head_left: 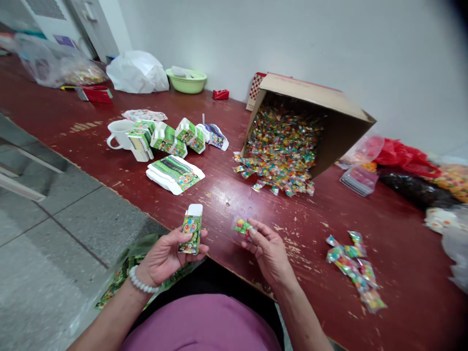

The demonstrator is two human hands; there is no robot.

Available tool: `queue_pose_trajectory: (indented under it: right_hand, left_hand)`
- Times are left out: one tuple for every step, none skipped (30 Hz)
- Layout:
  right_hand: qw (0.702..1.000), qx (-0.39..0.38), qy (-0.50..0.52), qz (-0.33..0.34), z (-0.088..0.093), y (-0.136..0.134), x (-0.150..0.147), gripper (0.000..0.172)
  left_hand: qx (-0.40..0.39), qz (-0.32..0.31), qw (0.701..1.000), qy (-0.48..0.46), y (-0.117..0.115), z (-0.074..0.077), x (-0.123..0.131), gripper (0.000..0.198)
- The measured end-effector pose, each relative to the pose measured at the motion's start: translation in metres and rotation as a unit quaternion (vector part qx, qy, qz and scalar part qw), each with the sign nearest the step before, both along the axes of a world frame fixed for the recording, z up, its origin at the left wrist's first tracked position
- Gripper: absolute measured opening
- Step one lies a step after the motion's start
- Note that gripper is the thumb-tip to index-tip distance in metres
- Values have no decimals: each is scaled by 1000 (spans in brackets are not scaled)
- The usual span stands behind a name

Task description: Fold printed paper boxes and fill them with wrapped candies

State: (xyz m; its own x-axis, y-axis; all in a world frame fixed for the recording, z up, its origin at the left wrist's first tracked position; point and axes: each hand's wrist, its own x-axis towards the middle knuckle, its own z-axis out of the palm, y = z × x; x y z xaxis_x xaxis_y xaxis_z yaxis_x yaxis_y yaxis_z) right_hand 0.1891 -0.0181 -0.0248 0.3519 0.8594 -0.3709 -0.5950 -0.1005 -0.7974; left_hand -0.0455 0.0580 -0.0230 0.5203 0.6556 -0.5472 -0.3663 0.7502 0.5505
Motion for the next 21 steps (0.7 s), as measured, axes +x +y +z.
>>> queue_pose_trajectory:
  right_hand:
    - [1000, -2, -1, -2, 0, 0, 0, 38]
    - [1000, -2, -1, -4, 1, -1, 0, 39]
    - [1000, -2, -1, -4, 1, -1, 0, 39]
    - [1000, -1, -1, -4, 1, -2, -1, 39]
    - [1000, 0, -2, -3, 1, -2, -1, 39]
    - [1000, 1, -3, -2, 1, -3, -1, 38]
    - [1000, 1, -3, -1, 1, -3, 0, 39]
    - [1000, -1, -4, -1, 1, -4, 0, 39]
    - [1000, -3, -6, -2, 1, -4, 0, 39]
    - [1000, -5, -8, -4, 1, -4, 1, 40]
    - [1000, -7, -12, -6, 2, -5, 2, 41]
    - [1000, -9, -17, -7, 2, -5, 2, 42]
    - [1000, -11, -22, -7, 3, -5, 3, 43]
    - [999, -12, -29, -6, 3, -5, 4, 43]
    - [999, -14, -37, -5, 4, -5, 4, 44]
    - [999, -16, -46, -3, 5, -5, 4, 44]
    - [998, -19, -58, 0, 5, -6, 4, 44]
    - [997, -23, -71, 3, 6, -6, 4, 44]
    - [996, -28, -84, 8, 6, -7, 3, 44]
    - [995, -32, -97, 15, 7, -8, 3, 45]
    - [993, -35, -108, 20, 8, -8, 2, 45]
  left_hand:
    - [1, 0, 1000, 0, 0, 0, 0, 31]
    - [2, 0, 1000, 1, 0, -1, 0, 31]
    - [4, -1, 1000, 1, 0, -1, -1, 31]
    - [8, -3, 1000, 2, -1, -1, -1, 32]
    - [13, -8, 1000, 5, -1, -1, -1, 32]
    - [20, -15, 1000, 9, -1, -1, 0, 33]
    - [31, -24, 999, 16, -2, 0, 0, 35]
    - [46, -37, 998, 27, -3, 1, 1, 37]
    - [66, -53, 995, 43, -4, 2, 1, 39]
    - [91, -70, 991, 64, -5, 3, 2, 42]
    - [119, -88, 985, 87, -6, 4, 4, 44]
    - [146, -107, 978, 108, -7, 4, 5, 45]
    - [170, -129, 969, 125, -9, 4, 6, 45]
    - [190, -150, 961, 135, -10, 4, 8, 44]
    - [208, -171, 953, 140, -12, 5, 10, 42]
    - [223, -191, 946, 139, -13, 5, 13, 40]
    - [237, -208, 939, 135, -14, 6, 15, 38]
    - [249, -225, 933, 132, -15, 8, 18, 37]
    - [258, -239, 927, 130, -16, 9, 21, 37]
    - [265, -252, 921, 131, -17, 11, 24, 37]
    - [270, -265, 916, 134, -18, 13, 26, 37]
